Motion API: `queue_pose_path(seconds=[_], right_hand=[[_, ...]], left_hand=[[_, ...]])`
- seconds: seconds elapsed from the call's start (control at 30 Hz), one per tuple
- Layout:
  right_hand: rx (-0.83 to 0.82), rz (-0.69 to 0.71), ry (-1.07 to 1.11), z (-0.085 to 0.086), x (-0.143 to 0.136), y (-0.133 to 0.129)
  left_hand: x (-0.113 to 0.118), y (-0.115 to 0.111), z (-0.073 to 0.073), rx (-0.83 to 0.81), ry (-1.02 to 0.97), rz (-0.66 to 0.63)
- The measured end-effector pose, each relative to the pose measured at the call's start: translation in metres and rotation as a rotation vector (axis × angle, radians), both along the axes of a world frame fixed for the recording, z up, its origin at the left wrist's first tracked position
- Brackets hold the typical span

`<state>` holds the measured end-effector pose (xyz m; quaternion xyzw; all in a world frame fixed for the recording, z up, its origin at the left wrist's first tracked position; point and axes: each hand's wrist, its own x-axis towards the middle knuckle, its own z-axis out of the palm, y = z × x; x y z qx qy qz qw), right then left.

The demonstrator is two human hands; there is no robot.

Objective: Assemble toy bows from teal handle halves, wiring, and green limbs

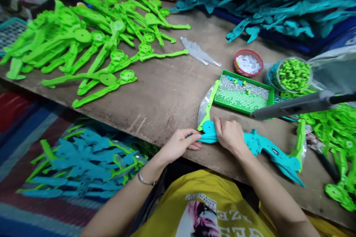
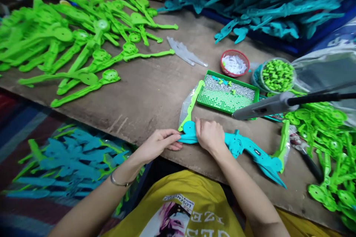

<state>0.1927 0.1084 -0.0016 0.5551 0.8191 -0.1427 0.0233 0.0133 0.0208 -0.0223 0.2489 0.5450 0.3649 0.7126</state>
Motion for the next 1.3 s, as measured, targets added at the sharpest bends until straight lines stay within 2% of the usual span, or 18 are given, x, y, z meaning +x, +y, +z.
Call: queue_pose_path(seconds=[0.07, 0.13, 0.2, 0.23, 0.27, 0.3, 0.4, 0.5, 0.63, 0.73, 0.9, 1.07, 1.3], right_hand=[[0.253, 0.059, 0.295, -0.005, 0.012, -0.001], [0.645, 0.073, 0.599, -0.004, 0.029, -0.002], [0.994, -0.070, 0.811, 0.004, 0.046, -0.001], [1.067, -0.182, 0.882, 0.009, 0.053, 0.001], [1.056, -0.293, 0.943, 0.015, 0.058, 0.004], [0.966, -0.385, 0.996, 0.021, 0.062, 0.008], [0.547, -0.511, 1.093, 0.036, 0.065, 0.025], [0.270, -0.491, 1.146, 0.046, 0.062, 0.042], [0.086, -0.321, 1.252, 0.057, 0.050, 0.063], [0.068, -0.282, 1.326, 0.054, 0.034, 0.077], [0.236, -0.340, 1.416, 0.028, 0.012, 0.092], [0.250, -0.301, 1.418, 0.010, 0.011, 0.096], [0.253, -0.269, 1.437, 0.005, 0.012, 0.097]], left_hand=[[0.001, 0.002, 0.000, 0.010, -0.005, 0.037], [0.002, 0.005, -0.001, 0.003, -0.015, 0.059], [0.005, 0.006, -0.002, -0.017, -0.030, 0.078], [0.006, 0.007, -0.002, -0.028, -0.036, 0.094], [0.007, 0.007, -0.003, -0.042, -0.039, 0.115], [0.008, 0.008, -0.004, -0.052, -0.038, 0.140], [0.011, 0.006, -0.006, -0.053, -0.025, 0.209], [0.012, 0.003, -0.009, -0.016, -0.032, 0.238], [0.010, -0.001, -0.014, 0.008, -0.080, 0.226], [0.010, -0.003, -0.017, 0.015, -0.090, 0.227], [0.010, -0.003, -0.017, 0.019, -0.083, 0.229], [0.009, -0.002, -0.015, 0.021, -0.080, 0.208], [0.009, -0.003, -0.015, 0.029, -0.067, 0.205]])
